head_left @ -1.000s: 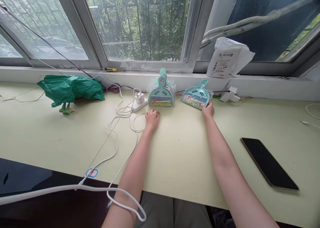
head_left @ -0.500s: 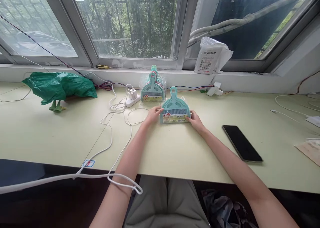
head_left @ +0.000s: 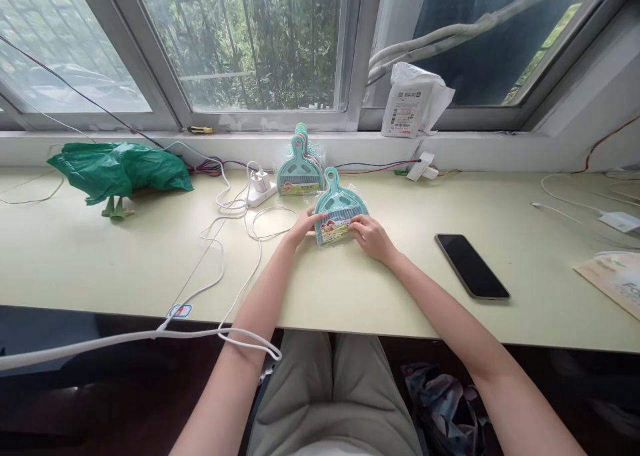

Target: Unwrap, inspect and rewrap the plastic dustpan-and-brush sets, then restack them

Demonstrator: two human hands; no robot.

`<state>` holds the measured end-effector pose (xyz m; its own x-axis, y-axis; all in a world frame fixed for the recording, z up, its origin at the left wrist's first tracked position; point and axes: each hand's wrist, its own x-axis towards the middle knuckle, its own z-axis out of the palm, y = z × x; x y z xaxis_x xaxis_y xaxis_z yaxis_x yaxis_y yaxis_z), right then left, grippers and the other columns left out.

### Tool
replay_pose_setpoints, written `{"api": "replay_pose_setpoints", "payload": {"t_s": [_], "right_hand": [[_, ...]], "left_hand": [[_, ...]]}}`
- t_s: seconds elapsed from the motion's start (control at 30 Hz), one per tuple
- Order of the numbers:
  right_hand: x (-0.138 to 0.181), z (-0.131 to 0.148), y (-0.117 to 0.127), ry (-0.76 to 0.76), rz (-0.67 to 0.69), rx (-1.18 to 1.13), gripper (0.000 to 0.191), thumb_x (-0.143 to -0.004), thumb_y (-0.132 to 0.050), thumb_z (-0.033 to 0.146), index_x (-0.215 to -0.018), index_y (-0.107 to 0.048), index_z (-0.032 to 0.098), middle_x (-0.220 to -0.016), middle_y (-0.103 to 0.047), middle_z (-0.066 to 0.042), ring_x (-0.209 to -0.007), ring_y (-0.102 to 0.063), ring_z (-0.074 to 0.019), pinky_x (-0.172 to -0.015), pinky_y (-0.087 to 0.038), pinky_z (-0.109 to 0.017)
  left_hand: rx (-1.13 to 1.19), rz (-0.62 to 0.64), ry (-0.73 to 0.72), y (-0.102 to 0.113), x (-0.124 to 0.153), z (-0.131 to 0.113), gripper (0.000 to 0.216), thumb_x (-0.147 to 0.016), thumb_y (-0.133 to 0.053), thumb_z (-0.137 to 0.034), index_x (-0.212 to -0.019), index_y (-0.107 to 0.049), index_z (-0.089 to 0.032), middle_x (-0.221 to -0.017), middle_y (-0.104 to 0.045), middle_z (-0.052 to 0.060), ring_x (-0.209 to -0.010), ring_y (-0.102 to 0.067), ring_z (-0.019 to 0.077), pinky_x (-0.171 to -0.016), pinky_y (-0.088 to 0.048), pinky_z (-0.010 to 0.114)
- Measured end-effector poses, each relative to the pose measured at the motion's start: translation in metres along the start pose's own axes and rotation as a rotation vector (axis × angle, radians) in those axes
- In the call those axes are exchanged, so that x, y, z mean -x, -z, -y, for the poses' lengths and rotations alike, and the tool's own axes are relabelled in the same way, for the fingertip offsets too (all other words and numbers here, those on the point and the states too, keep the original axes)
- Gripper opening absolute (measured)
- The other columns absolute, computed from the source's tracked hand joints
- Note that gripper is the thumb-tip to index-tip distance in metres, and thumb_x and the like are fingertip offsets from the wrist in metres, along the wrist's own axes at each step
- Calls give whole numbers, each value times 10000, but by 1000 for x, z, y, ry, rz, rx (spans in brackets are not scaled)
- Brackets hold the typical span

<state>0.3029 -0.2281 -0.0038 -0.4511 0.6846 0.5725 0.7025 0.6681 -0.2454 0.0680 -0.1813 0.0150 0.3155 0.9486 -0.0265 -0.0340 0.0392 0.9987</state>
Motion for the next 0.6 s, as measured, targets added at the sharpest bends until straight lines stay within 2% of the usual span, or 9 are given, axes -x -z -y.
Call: {"api": "replay_pose_setpoints", "payload": {"t_s": [0.13,0.27,0.33,0.43,0.53,0.6], "right_hand": [[-1,2,-3,-6,63,-39,271,-959,-400,263,-909,-665,227,-961,-674,-94,-934,-618,-243,-852,-465,-397],[-2,-9,-6,-227,-9,-326,430,-968,-372,504,-863,-684,227,-940,-688,-89,-890,-637,-231,-801,-502,-381],[-3,-16,-8,-389,-85,-534,513,-920,-386,632,-851,-688,223,-910,-698,-83,-812,-643,-212,-694,-519,-344],[-4,-25,-10,-614,-141,-801,544,-783,-530,736,-842,-671,213,-886,-708,-65,-705,-631,-177,-564,-496,-290],[-4,-33,-10,-724,-222,-965,569,-628,-721,687,-936,-610,222,-969,-709,-47,-785,-654,-178,-636,-518,-288],[-3,-38,-9,-762,-287,-1014,608,-559,-798,619,-963,-565,229,-1008,-708,-44,-869,-659,-189,-719,-528,-303]], "left_hand": [[112,-72,-49,1,-3,3,512,-694,-753,-387,-1146,-591,-211,-957,-703,27,-776,-659,146,-692,-544,275],[225,-98,-46,-2,-4,2,500,-725,-728,-345,-1177,-559,-217,-1004,-706,34,-835,-671,154,-769,-563,311],[252,-40,-28,-3,-3,1,491,-755,-707,-353,-1198,-542,-219,-1071,-702,49,-891,-679,168,-810,-566,330],[231,124,21,-3,3,-3,516,-800,-660,-439,-1243,-514,-220,-1178,-678,83,-962,-688,200,-863,-563,377],[122,299,72,-3,11,-8,584,-791,-671,-462,-1309,-492,-263,-1261,-646,91,-1048,-679,234,-908,-548,415],[37,356,81,-3,14,-11,611,-760,-712,-421,-1320,-508,-284,-1294,-631,83,-1114,-654,241,-943,-533,405]]}}
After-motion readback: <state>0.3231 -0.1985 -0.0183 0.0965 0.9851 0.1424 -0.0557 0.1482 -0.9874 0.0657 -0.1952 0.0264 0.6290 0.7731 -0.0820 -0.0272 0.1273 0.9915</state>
